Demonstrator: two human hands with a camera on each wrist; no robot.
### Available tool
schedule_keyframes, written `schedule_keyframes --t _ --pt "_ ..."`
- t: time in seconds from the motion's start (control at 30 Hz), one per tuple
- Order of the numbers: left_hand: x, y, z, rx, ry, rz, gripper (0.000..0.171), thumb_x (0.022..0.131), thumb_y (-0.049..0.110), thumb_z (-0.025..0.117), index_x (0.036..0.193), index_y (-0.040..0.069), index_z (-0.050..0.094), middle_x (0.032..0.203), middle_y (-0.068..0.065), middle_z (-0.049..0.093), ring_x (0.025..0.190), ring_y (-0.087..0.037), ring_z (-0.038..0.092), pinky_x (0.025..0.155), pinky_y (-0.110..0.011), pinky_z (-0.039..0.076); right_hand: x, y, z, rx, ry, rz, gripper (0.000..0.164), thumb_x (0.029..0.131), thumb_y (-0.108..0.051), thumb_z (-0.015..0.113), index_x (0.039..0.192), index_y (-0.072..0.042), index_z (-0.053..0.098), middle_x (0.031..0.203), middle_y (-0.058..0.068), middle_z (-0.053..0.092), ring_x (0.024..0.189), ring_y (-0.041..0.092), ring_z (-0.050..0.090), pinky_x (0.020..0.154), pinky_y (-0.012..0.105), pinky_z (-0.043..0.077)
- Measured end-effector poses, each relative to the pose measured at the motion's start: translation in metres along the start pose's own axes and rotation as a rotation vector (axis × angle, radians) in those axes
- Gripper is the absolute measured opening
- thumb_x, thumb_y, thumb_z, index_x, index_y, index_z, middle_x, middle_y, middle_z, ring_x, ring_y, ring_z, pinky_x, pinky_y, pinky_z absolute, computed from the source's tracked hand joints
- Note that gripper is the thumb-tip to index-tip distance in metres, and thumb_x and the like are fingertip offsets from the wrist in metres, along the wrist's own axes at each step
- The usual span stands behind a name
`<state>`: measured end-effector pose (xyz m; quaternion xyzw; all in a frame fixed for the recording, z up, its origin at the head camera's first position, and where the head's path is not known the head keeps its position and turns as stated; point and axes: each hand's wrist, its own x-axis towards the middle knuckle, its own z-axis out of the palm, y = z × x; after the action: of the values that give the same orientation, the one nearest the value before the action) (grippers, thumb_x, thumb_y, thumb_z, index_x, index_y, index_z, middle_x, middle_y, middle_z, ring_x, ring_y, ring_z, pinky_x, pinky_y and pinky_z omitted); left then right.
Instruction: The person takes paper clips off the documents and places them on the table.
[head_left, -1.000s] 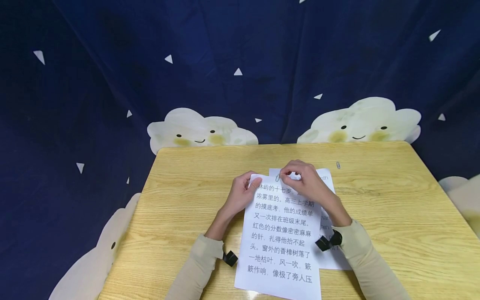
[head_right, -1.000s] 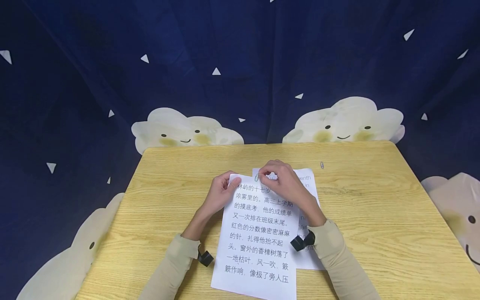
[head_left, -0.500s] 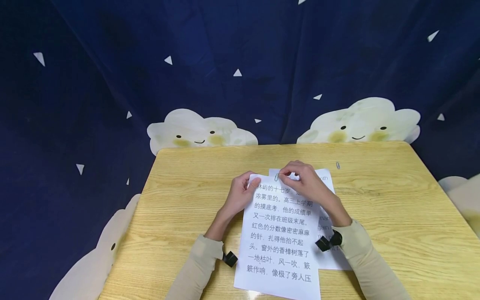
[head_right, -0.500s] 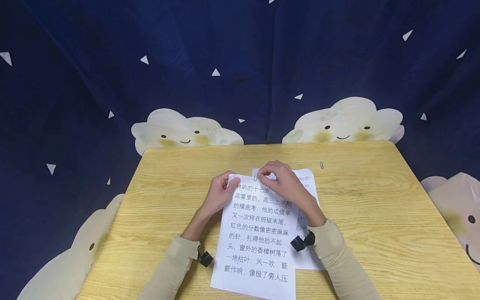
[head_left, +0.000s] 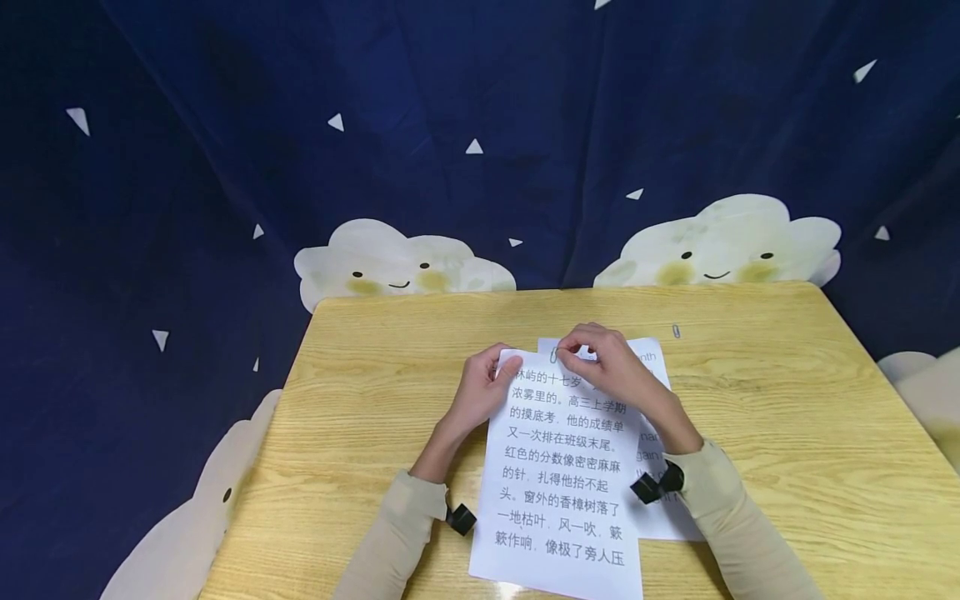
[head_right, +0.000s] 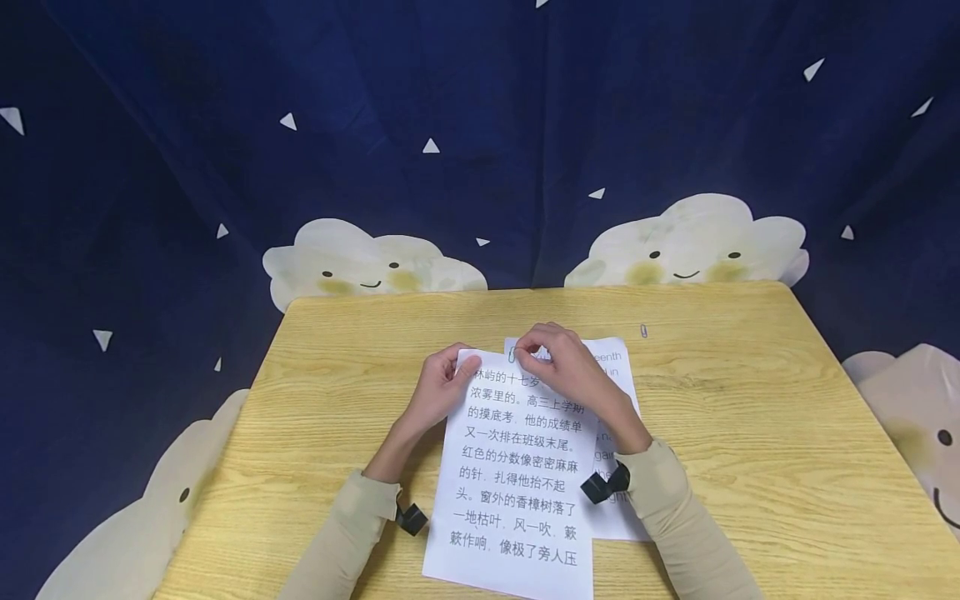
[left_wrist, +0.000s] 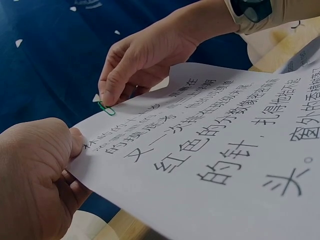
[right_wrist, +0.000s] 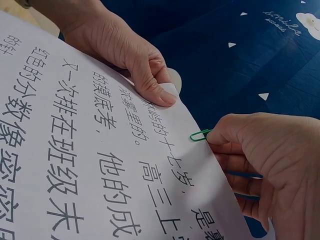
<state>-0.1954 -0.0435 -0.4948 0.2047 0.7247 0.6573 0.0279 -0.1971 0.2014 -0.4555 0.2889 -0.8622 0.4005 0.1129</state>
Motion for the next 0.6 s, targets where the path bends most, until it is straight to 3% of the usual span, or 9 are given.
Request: schedule_keyframes --t 0.2,0.37,0.6 --pt "-0.0001 0.0013 0.0014 0.013 0.02 -0.017 0.018 0.106 0.01 0.06 0.104 -0.004 0.072 0.08 -0.021 0.072 0.059 -0.016 0.065 0.051 -0.022 0.049 0.0003 -0.0004 0.0005 0.004 0.002 0.0 0.006 0.098 -0.013 0.074 0.098 -0.009 0.078 0.092 -0.004 0.071 0.089 0.013 0.063 0.074 0.042 0.056" --pt "0.001 -0.0007 0.0021 0.009 0.02 -0.016 0.018 0.106 0.006 0.059 0.106 -0.008 0.07 0.082 -0.026 0.071 0.06 -0.024 0.066 0.051 -0.021 0.049 0.0005 -0.0008 0.0006 0.001 0.011 -0.007 0.005 0.097 -0.013 0.074 0.096 -0.01 0.078 0.091 -0.005 0.071 0.088 0.012 0.062 0.073 0.044 0.056" --pt "0.0002 0.0003 0.0015 0.005 0.022 -0.017 0.019 0.106 0.011 0.061 0.106 -0.005 0.072 0.082 -0.023 0.072 0.061 -0.021 0.066 0.052 -0.022 0.051 0.0001 -0.0002 0.0005 0.002 0.022 -0.012 0.005 0.098 -0.012 0.074 0.096 -0.01 0.078 0.091 -0.004 0.071 0.088 0.013 0.062 0.074 0.043 0.055"
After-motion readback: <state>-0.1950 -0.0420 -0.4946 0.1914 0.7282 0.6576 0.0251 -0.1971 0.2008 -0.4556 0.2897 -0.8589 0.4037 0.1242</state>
